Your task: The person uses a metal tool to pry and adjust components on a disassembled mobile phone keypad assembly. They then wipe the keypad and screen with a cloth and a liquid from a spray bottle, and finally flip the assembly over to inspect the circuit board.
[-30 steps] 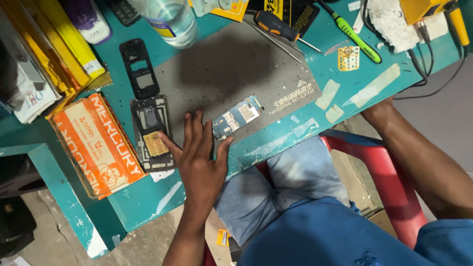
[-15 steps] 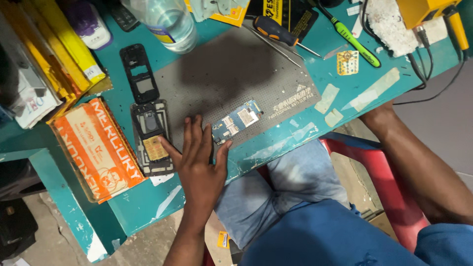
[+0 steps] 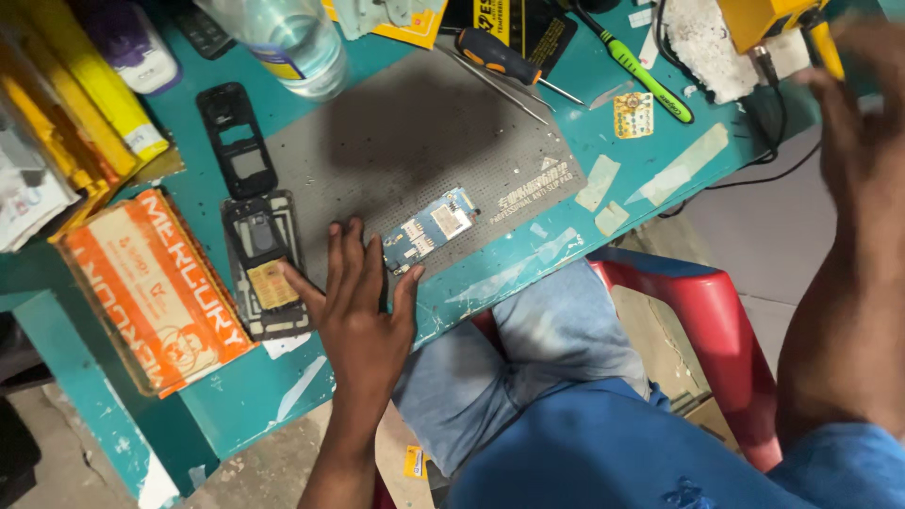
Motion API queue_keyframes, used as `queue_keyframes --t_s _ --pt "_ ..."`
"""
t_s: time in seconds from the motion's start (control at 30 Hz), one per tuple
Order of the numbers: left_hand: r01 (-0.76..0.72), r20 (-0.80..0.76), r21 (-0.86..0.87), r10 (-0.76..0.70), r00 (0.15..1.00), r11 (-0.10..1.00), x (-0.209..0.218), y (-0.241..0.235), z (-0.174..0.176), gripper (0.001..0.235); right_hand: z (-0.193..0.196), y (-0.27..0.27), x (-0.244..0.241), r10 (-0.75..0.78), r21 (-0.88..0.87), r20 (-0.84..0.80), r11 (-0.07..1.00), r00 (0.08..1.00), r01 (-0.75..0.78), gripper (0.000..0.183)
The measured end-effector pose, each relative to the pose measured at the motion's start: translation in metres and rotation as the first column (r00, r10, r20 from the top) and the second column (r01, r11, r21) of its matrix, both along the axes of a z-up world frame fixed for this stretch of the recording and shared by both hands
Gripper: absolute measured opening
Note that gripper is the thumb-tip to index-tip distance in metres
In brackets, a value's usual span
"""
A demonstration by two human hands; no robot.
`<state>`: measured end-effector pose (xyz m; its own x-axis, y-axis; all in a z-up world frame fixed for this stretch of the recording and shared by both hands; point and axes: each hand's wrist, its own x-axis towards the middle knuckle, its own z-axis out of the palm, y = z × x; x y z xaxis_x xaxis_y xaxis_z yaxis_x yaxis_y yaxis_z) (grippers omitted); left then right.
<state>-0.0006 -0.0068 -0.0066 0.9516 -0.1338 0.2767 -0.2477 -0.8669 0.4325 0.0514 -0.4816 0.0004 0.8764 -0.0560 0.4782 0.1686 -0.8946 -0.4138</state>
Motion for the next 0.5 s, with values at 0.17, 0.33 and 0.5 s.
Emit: queue_keyframes --t_s 0.17,0.33,0.5 --pt "0.003 0.000 0.001 -0.003 1.000 1.000 -0.001 0.000 0.003 0.050 -0.011 -0.013 0.046 0.235 -0.025 0.000 0.972 0.972 -0.235 0.035" --pt "-0.004 -0.006 0.014 0.004 1.000 1.000 0.002 -0.003 0.004 0.050 -0.028 -0.019 0.045 0.220 0.016 0.080 0.975 0.972 -0.222 0.035" --pt "-0.006 -0.022 0.009 0.006 1.000 1.000 0.002 -0.005 0.007 0.048 -0.070 -0.054 0.046 0.089 0.065 0.077 0.993 0.993 -0.094 0.029"
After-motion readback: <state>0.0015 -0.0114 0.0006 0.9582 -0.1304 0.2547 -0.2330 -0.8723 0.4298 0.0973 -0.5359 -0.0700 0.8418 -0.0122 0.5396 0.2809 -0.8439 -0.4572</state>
